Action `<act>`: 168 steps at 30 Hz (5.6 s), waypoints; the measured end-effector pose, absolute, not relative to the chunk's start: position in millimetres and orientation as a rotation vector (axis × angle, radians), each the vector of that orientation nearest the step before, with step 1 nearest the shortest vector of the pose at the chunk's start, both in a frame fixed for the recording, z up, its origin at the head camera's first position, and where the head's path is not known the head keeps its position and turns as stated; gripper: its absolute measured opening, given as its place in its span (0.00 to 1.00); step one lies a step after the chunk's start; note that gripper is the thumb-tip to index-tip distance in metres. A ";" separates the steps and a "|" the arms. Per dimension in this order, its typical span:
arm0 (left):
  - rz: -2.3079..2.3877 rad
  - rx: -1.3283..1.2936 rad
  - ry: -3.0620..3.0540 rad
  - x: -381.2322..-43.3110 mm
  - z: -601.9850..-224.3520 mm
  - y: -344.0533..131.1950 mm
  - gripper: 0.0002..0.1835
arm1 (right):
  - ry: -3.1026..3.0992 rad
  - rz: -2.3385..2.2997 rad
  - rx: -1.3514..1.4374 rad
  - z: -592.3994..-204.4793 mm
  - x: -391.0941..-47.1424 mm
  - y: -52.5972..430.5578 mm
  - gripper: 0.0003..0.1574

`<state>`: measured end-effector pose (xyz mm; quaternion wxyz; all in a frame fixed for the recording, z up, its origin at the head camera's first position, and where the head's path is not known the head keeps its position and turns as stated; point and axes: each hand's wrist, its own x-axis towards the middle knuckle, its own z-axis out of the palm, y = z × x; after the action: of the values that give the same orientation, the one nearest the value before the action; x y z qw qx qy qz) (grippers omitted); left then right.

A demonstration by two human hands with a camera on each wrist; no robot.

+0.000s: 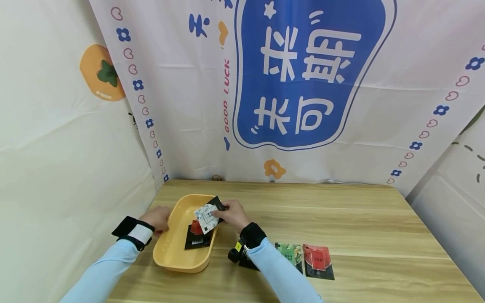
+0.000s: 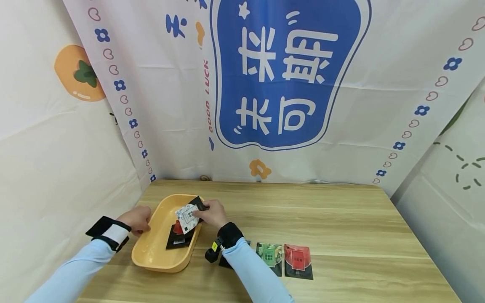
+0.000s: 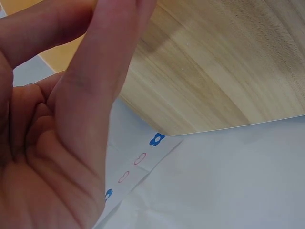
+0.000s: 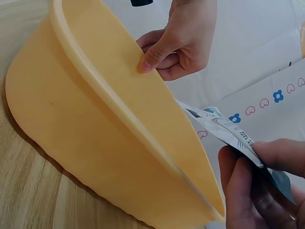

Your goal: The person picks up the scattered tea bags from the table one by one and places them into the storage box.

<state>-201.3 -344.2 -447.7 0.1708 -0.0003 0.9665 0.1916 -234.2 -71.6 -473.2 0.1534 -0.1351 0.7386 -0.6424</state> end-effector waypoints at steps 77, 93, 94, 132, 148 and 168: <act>0.523 0.027 2.711 -211.1 -450.5 -344.6 0.09 | 2.410 -1.554 -0.751 -468.4 -187.1 92.6 0.30; 0.530 0.027 2.711 -214.0 -447.4 -346.5 0.08 | 2.788 -1.103 -0.368 -496.0 -165.8 199.4 0.29; 0.528 0.033 2.717 -213.8 -446.9 -346.3 0.09 | 2.818 -1.056 -0.359 -497.2 -165.5 201.6 0.30; 0.520 0.031 2.710 -213.1 -450.0 -345.7 0.09 | 2.938 -0.881 -0.297 -527.1 -171.8 209.0 0.09; 0.529 0.042 2.729 -212.2 -450.6 -347.4 0.09 | 2.504 -1.338 -0.298 -499.1 -180.9 238.5 0.11; 0.513 0.035 2.708 -214.7 -450.6 -347.6 0.09 | 2.312 -1.851 0.078 -495.4 -186.7 210.1 0.28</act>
<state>-214.7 -347.6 -450.6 0.1915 0.0124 0.9643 0.1825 -186.7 210.1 -495.4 0.0895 0.0262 0.7772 -0.6223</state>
